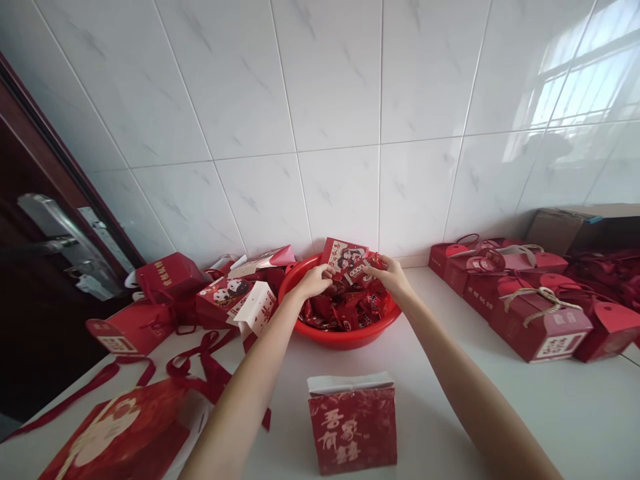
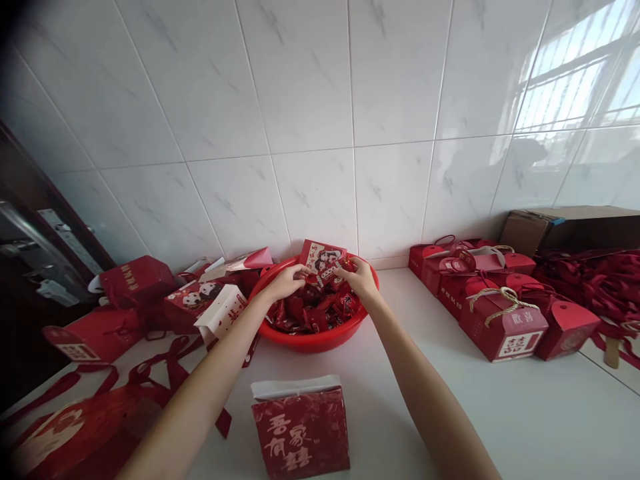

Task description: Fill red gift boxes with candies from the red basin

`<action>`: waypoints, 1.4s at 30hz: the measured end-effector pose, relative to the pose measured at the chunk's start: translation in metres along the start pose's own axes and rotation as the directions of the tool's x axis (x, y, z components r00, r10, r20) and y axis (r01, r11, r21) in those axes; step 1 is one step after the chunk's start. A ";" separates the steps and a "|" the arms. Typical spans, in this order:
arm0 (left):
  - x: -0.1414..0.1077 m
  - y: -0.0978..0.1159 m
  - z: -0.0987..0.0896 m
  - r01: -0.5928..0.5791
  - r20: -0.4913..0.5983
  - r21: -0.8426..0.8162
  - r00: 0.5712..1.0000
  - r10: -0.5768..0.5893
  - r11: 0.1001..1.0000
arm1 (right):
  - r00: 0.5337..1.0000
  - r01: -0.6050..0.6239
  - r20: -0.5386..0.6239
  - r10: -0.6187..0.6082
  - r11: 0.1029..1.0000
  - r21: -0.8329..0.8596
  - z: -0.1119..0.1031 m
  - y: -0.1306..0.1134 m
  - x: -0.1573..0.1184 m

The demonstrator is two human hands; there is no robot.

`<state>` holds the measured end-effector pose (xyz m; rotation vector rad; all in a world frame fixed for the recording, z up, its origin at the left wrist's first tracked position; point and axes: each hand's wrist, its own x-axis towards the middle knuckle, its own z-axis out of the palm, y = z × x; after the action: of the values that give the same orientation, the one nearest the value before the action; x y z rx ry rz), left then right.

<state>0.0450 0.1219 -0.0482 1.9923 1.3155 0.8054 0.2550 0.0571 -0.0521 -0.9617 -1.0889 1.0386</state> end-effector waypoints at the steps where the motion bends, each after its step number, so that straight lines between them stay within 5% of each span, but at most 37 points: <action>1: -0.001 0.003 -0.001 -0.021 -0.011 -0.027 1.000 0.021 0.999 | 1.000 0.004 0.004 -0.004 1.000 0.004 0.000 0.001 0.001; 6: -0.012 0.023 -0.003 -0.126 0.078 -0.200 0.986 0.144 0.972 | 0.996 0.070 0.061 -0.065 0.995 -0.075 0.000 0.005 0.004; 11: -0.022 0.026 -0.001 -0.100 0.176 -0.198 0.975 0.136 0.975 | 0.985 0.136 0.129 -0.114 0.975 -0.177 0.001 0.004 0.005; 20: -0.028 0.020 -0.002 -0.067 0.206 -0.331 0.968 0.141 0.941 | 0.961 0.058 0.276 -0.017 0.988 -0.144 0.002 -0.005 -0.001; 33: -0.023 0.016 -0.002 -0.162 -0.014 -0.213 0.987 0.163 0.964 | 0.924 -0.078 0.369 0.095 0.995 -0.060 -0.003 -0.010 -0.004; 42: -0.025 0.016 -0.004 -0.138 0.072 -0.197 0.985 0.154 0.971 | 0.950 -0.024 0.309 0.048 0.996 -0.081 -0.006 -0.004 -0.002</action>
<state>0.0430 0.0937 -0.0379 1.9628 1.0114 0.8692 0.2615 0.0533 -0.0498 -0.9000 -1.3827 1.2141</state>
